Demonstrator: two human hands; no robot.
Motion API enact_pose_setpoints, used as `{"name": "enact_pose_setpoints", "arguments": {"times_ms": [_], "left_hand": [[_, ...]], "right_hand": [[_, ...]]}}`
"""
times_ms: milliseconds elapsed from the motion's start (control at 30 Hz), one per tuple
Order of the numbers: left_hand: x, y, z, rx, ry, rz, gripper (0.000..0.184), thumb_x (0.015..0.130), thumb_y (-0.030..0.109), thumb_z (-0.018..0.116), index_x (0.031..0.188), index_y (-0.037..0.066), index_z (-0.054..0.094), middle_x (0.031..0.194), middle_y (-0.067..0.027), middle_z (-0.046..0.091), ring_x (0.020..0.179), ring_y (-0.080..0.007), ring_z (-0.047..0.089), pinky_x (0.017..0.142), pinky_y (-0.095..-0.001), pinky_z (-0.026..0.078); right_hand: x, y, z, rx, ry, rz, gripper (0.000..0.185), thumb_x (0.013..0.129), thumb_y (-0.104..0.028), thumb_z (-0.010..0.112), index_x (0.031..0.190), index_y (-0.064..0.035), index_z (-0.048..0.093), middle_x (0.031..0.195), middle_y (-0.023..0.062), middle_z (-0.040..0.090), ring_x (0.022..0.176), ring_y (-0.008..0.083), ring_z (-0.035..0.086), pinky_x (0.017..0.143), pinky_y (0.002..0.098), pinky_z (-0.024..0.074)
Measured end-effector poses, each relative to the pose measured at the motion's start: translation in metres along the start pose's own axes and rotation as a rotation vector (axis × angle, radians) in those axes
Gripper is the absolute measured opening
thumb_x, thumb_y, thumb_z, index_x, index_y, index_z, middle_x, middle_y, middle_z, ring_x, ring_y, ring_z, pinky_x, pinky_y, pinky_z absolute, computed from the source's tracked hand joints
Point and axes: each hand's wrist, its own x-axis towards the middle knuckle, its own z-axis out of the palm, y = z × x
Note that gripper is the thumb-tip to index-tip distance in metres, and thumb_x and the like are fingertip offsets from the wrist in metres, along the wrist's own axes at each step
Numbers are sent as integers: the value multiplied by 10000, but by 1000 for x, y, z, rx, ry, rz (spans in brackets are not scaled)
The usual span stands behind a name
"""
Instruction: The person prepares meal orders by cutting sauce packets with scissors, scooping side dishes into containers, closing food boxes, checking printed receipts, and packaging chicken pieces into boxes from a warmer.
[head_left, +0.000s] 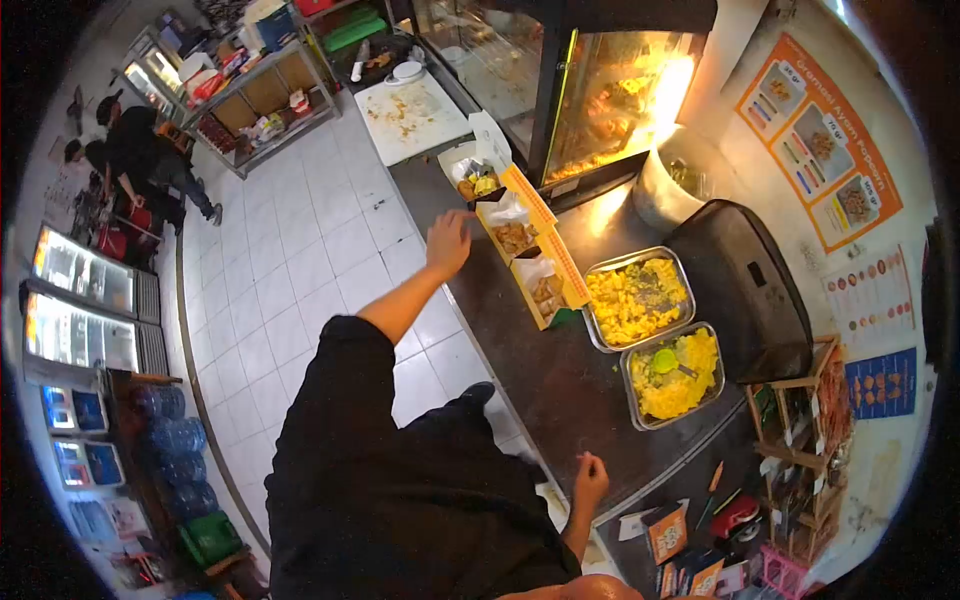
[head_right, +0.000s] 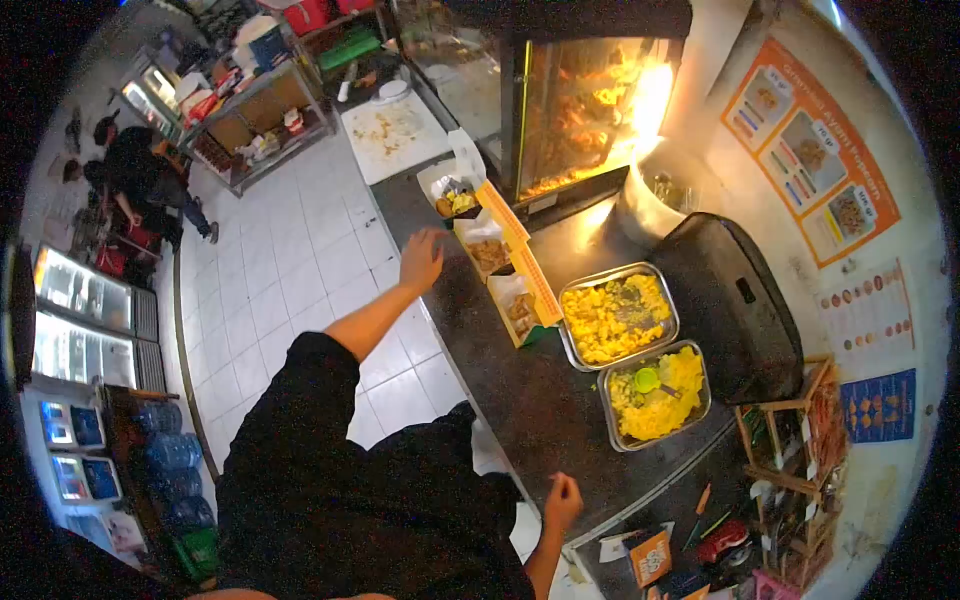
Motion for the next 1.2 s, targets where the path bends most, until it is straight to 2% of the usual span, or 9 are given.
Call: {"name": "enact_pose_setpoints", "arguments": {"times_ms": [67,267,500,700,867,933,967,1067,1200], "left_hand": [[37,-23,10,151,-48,128,256,884,151,669,1138,135,655,1144,-97,649,1095,-358,604,893,-494,505],[77,-79,56,236,-167,-130,241,917,302,675,1102,150,649,1145,-77,651,981,-351,670,786,-488,551],[83,-147,6,311,-189,-274,254,961,335,612,1075,109,642,1078,-94,644,974,-351,666,772,-491,552],[43,-179,-26,138,-245,241,203,864,129,688,1052,62,647,1054,-130,618,1055,-363,570,901,-435,515],[-43,-106,-58,77,-249,240,170,810,154,731,942,75,659,1024,-93,657,1019,-334,587,731,-485,533],[-77,-59,-67,118,-563,297,135,835,160,703,947,86,698,1037,-152,660,995,-357,630,783,-489,532],[-109,-45,-51,-35,-519,371,178,839,184,713,981,78,702,1048,-176,655,994,-372,639,806,-485,534],[-169,35,-54,-388,-903,485,229,875,183,725,1093,114,717,1130,-117,667,1084,-341,638,888,-428,555],[-179,125,-63,-664,-1044,656,271,844,152,758,1108,112,710,1136,-76,660,1121,-320,616,915,-442,527]], "right_hand": [[-11,-19,34,-94,-127,-307,250,979,-216,643,900,12,709,828,148,686,692,263,640,654,378,492],[-47,-40,56,-263,-267,-91,211,954,-193,658,894,0,718,878,159,706,767,285,690,701,371,529],[-41,-25,49,-339,-224,-8,205,941,-206,661,895,-16,722,846,155,707,755,289,696,697,392,532],[-12,-50,82,-317,-240,-209,214,945,-207,665,900,-2,702,835,171,684,768,338,683,701,417,521],[-2,-91,117,-240,-308,-289,212,957,-196,643,925,5,703,927,184,687,859,351,677,782,428,518],[1,-97,120,-261,-308,-294,203,960,-195,643,961,0,699,993,181,684,911,337,672,819,423,517],[2,-111,118,-242,-314,-245,205,963,-200,641,993,-5,697,1047,178,683,959,326,667,847,420,515],[8,-110,106,-161,66,-333,345,993,-232,607,1278,-38,604,1334,180,575,1246,346,533,1054,453,415],[30,-110,49,-146,335,-344,499,1042,-310,523,1473,-65,467,1543,176,422,1432,362,369,1181,487,273]]}}
